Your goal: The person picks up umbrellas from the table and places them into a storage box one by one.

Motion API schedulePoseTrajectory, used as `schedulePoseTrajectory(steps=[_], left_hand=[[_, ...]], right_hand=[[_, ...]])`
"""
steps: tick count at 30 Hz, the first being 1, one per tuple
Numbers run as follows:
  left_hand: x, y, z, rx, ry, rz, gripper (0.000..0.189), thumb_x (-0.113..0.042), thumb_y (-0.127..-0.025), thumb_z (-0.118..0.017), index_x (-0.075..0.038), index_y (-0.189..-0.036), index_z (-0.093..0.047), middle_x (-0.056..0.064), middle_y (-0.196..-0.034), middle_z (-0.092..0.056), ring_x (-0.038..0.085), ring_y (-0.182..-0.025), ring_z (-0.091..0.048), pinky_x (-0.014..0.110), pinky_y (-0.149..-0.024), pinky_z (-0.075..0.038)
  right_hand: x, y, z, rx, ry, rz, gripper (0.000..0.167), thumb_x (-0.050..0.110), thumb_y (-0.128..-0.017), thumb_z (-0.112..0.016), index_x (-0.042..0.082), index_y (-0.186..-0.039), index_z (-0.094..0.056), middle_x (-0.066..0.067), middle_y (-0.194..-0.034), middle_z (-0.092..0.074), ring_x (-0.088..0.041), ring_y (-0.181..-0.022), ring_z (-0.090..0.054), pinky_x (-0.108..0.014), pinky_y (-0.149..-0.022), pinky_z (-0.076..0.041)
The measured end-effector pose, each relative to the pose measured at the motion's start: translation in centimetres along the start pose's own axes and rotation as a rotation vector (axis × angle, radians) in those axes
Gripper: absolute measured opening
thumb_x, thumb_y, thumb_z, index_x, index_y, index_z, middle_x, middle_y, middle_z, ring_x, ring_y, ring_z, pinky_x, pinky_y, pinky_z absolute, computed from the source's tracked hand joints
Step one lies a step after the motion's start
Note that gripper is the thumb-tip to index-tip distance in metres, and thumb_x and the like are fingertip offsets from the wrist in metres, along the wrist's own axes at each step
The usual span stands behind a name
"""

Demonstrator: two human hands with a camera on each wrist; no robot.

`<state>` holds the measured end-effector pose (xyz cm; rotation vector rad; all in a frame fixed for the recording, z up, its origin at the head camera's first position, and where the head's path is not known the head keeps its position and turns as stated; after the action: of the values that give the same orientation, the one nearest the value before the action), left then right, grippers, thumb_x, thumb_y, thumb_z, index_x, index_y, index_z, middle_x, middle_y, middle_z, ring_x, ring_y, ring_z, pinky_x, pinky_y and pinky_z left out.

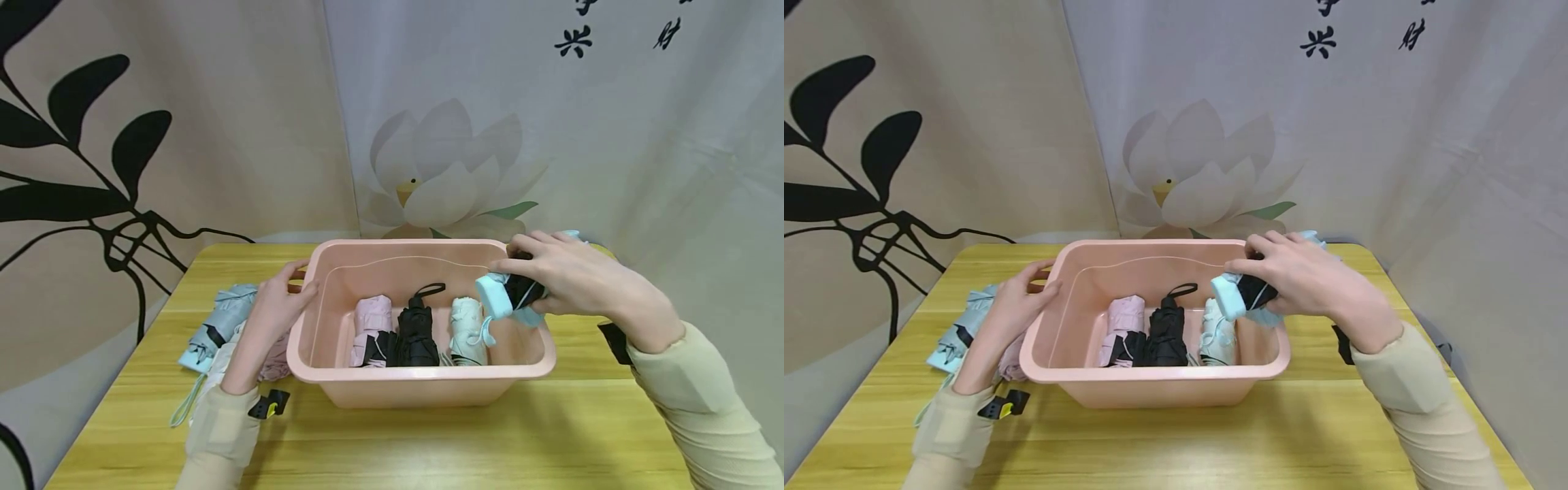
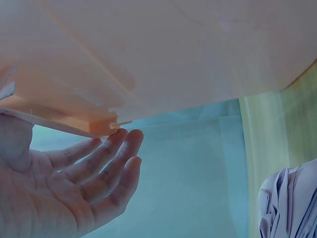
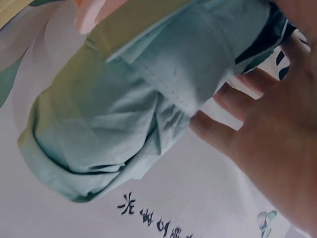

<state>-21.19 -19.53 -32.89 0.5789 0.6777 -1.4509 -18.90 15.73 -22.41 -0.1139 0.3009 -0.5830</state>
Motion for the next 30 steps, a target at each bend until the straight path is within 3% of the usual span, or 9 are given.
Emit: schedulePoseTrajectory(steps=[10, 17, 24, 30], left_hand=[[0.0, 0.0, 0.0, 0.002, 0.007, 0.012, 0.056, -0.026, -0.095, -0.053, -0.005, -0.144, -0.037, 0.025, -0.135, -0.051, 0.042, -0.112, -0.060, 0.042, -0.076, -0.059], [0.1, -0.1, -0.1, 0.007, 0.010, 0.013, 0.056, -0.026, -0.095, -0.053, -0.005, -0.144, -0.037, 0.025, -0.135, -0.051, 0.041, -0.113, -0.059, 0.043, -0.078, -0.059], [0.1, -0.1, -0.1, 0.003, 0.007, 0.008, 0.056, -0.026, -0.095, -0.053, -0.005, -0.144, -0.037, 0.025, -0.134, -0.051, 0.041, -0.112, -0.060, 0.043, -0.077, -0.059], [0.1, -0.1, -0.1, -0.002, 0.003, 0.004, 0.055, -0.026, -0.095, -0.053, -0.005, -0.144, -0.038, 0.025, -0.134, -0.052, 0.041, -0.111, -0.060, 0.042, -0.076, -0.060]], right_hand=[[1.8, -2.1, -1.2, 0.068, 0.049, 0.063, 0.072, 0.025, -0.054, -0.090, 0.026, -0.120, -0.061, -0.005, -0.108, -0.053, -0.023, -0.094, -0.055, -0.037, -0.069, -0.047], [2.8, -3.4, -2.2, 0.062, 0.057, 0.121, 0.072, 0.018, -0.055, -0.089, 0.032, -0.119, -0.060, 0.000, -0.093, -0.050, -0.022, -0.092, -0.051, -0.031, -0.064, -0.041], [3.5, -4.1, -2.9, 0.078, 0.034, 0.180, 0.067, 0.016, -0.056, -0.088, 0.028, -0.117, -0.062, -0.003, -0.096, -0.056, -0.021, -0.086, -0.049, -0.041, -0.086, -0.047], [3.9, -4.8, -3.5, 0.140, 0.090, 0.200, 0.068, 0.016, -0.061, -0.086, 0.031, -0.122, -0.060, -0.002, -0.094, -0.054, -0.021, -0.082, -0.049, -0.037, -0.074, -0.046]])
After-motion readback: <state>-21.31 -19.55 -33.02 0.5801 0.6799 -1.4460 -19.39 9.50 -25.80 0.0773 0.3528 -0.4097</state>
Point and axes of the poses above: each hand's wrist, its own y-axis away from the middle knuckle, its own z-axis out of the back of the hand, x = y × z, the point moved 6 cm from there along -y, towards the middle knuckle
